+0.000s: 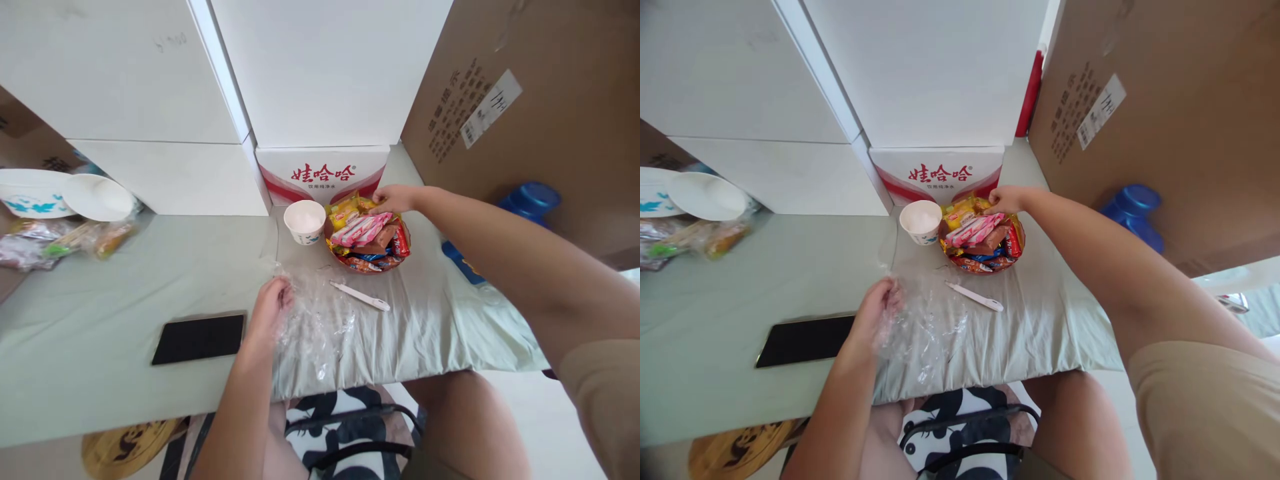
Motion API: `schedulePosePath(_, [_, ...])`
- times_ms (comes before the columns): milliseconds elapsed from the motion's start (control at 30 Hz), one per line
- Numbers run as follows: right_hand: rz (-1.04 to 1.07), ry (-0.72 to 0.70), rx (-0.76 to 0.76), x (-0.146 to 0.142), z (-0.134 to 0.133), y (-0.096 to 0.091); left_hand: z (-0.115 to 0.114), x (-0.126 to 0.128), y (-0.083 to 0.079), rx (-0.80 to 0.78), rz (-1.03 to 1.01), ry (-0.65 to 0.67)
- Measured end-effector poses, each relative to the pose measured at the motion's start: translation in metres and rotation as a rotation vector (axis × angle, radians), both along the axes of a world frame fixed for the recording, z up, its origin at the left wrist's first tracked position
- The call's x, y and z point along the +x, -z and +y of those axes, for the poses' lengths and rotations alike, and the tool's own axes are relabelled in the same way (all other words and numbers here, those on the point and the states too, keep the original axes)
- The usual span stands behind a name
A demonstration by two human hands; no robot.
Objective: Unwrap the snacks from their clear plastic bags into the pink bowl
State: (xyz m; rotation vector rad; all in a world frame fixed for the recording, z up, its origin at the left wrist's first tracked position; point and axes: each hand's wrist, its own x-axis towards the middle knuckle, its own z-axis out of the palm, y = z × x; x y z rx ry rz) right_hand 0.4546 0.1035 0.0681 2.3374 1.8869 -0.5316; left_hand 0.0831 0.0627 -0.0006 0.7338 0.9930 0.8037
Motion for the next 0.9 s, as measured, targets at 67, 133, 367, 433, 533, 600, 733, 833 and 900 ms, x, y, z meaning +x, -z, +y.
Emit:
schedulePosePath(67, [0.053,0.051,-0.011,-0.002,-0.001,-0.001,0.000,-0.001,-0.002,0.004,-0.005,-0.005])
schedulePosePath(133, [0.054,0.127,0.035,-0.003,-0.009,-0.009,-0.001,-0.003,-0.003,-0.007,-0.012,-0.012])
schedulePosePath(367, [0.220,0.125,0.968,-0.084,-0.138,-0.016,-0.011,-0.007,-0.012,-0.048,-0.176,-0.002])
schedulePosePath(433, [0.460,-0.143,0.886,-0.132,-0.185,0.018,-0.020,-0.013,-0.015,-0.056,-0.226,0.087])
schedulePosePath(533, [0.753,-0.212,0.721,-0.189,-0.230,0.081,-0.040,-0.027,-0.012,-0.071,-0.266,0.135])
schedulePosePath(600, [0.937,-0.070,0.673,-0.209,-0.242,0.114,-0.053,-0.039,-0.006,-0.030,-0.215,0.061])
schedulePosePath(733, [1.327,0.103,0.525,-0.219,-0.243,0.143,-0.069,-0.054,0.005,0.085,-0.026,-0.063])
schedulePosePath(833, [1.582,0.109,0.421,-0.225,-0.239,0.140,-0.072,-0.052,0.010,0.146,-0.052,-0.094])
schedulePosePath(900, [1.660,0.165,0.448,-0.229,-0.235,0.135,-0.071,-0.046,0.012,0.172,-0.090,-0.103])
